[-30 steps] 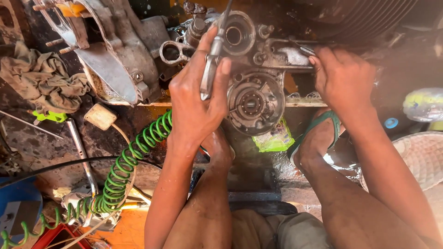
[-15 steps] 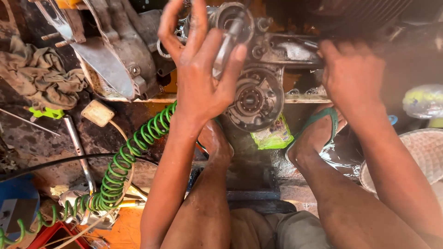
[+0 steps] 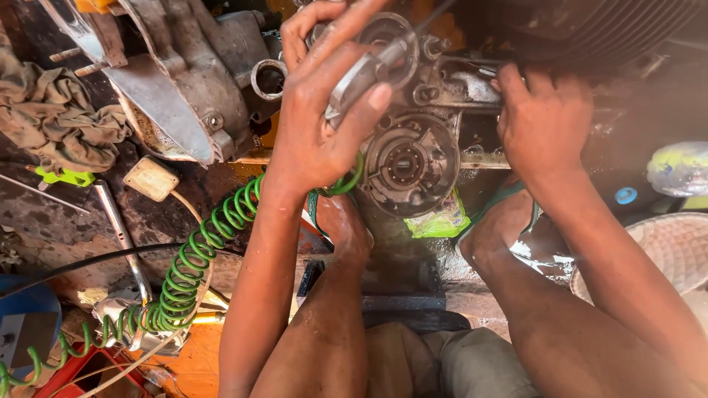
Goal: Cleaning disassembled motorcycle engine components using a brush, cleaning fluid, and an air blow gun to remove grease and grime.
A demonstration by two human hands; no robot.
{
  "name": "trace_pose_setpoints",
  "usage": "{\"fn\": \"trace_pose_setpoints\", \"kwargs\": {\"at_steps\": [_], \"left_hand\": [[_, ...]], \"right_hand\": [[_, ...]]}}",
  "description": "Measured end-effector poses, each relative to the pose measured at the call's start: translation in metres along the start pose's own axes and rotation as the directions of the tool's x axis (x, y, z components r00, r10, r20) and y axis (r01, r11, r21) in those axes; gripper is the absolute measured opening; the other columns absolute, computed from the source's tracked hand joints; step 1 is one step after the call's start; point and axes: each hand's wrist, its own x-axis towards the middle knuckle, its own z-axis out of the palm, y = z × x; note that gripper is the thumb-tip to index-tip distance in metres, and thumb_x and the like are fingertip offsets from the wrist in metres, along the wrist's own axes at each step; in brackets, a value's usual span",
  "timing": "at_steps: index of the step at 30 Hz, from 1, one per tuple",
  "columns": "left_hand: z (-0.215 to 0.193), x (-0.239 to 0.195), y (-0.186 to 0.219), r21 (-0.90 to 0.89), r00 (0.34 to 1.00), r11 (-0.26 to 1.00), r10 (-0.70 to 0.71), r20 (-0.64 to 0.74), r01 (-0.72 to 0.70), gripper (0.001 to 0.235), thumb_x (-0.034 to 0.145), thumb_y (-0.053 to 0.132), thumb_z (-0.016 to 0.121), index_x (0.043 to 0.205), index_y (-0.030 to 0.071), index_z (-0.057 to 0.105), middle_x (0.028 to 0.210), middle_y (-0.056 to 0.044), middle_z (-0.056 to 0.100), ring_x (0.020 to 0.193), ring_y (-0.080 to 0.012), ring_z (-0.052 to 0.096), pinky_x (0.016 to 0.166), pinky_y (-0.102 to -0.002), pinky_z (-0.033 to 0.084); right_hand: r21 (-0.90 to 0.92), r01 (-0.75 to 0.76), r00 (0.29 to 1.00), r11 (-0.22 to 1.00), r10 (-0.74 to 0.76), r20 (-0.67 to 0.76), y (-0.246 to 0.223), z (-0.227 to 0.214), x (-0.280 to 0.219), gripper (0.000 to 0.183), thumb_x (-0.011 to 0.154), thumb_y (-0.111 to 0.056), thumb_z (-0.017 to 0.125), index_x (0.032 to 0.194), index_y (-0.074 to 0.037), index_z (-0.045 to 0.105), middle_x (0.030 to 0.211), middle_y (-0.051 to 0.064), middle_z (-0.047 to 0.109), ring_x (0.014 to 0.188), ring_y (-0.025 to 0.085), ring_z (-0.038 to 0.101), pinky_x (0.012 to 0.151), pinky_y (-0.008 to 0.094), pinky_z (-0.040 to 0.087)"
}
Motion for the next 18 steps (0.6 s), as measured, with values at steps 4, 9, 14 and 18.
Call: {"fn": "trace_pose_setpoints", "kwargs": {"at_steps": [4,9,14,18], "left_hand": [[-0.002,0.004,0.001,-0.012,0.999,0.999,0.035,0.013,-0.035,0.05,0.11,0.036,0.043,0.119,-0.002,0.074,0.149,-0.01,0.054,0.131,-0.0327,0.039,0.116,-0.052,0.028],[0.001,-0.001,-0.002,-0.028,0.999,0.999,0.046,0.007,-0.046,0.047,0.114,0.039,0.042,0.125,0.005,0.073,0.156,-0.005,0.048,0.139,-0.0311,0.038,0.12,-0.053,0.032],[0.0,-0.004,-0.003,0.006,0.999,0.999,0.047,0.01,-0.047,0.045,0.115,0.034,0.045,0.126,0.001,0.073,0.155,-0.003,0.049,0.137,-0.0292,0.037,0.124,-0.052,0.031],[0.0,0.0,-0.001,-0.016,0.999,0.998,0.052,-0.01,-0.053,0.052,0.11,0.038,0.037,0.114,0.0,0.073,0.135,-0.012,0.064,0.132,-0.0311,0.05,0.119,-0.053,0.022]], "right_hand": [[0.063,-0.019,0.997,0.998,0.023,-0.071,-0.003,0.0,0.003,0.012,0.116,-0.031,0.069,0.111,-0.02,0.069,0.089,0.001,0.059,0.075,0.026,0.053,0.063,0.037,0.045],[0.004,-0.032,0.999,0.999,0.032,-0.012,-0.002,-0.003,-0.003,0.012,0.114,-0.033,0.068,0.108,-0.024,0.066,0.084,-0.003,0.059,0.068,0.02,0.057,0.054,0.033,0.042],[-0.094,-0.001,0.946,0.996,0.031,0.323,0.016,-0.024,-0.016,0.039,0.086,-0.05,0.072,0.12,-0.033,0.065,0.099,-0.006,0.067,0.088,0.021,0.068,0.058,0.035,0.052],[0.035,0.074,0.995,0.997,-0.076,0.065,0.02,-0.018,-0.018,0.051,0.095,-0.018,0.067,0.145,-0.024,0.075,0.097,0.004,0.061,0.083,0.024,0.058,0.061,0.035,0.047]]}}
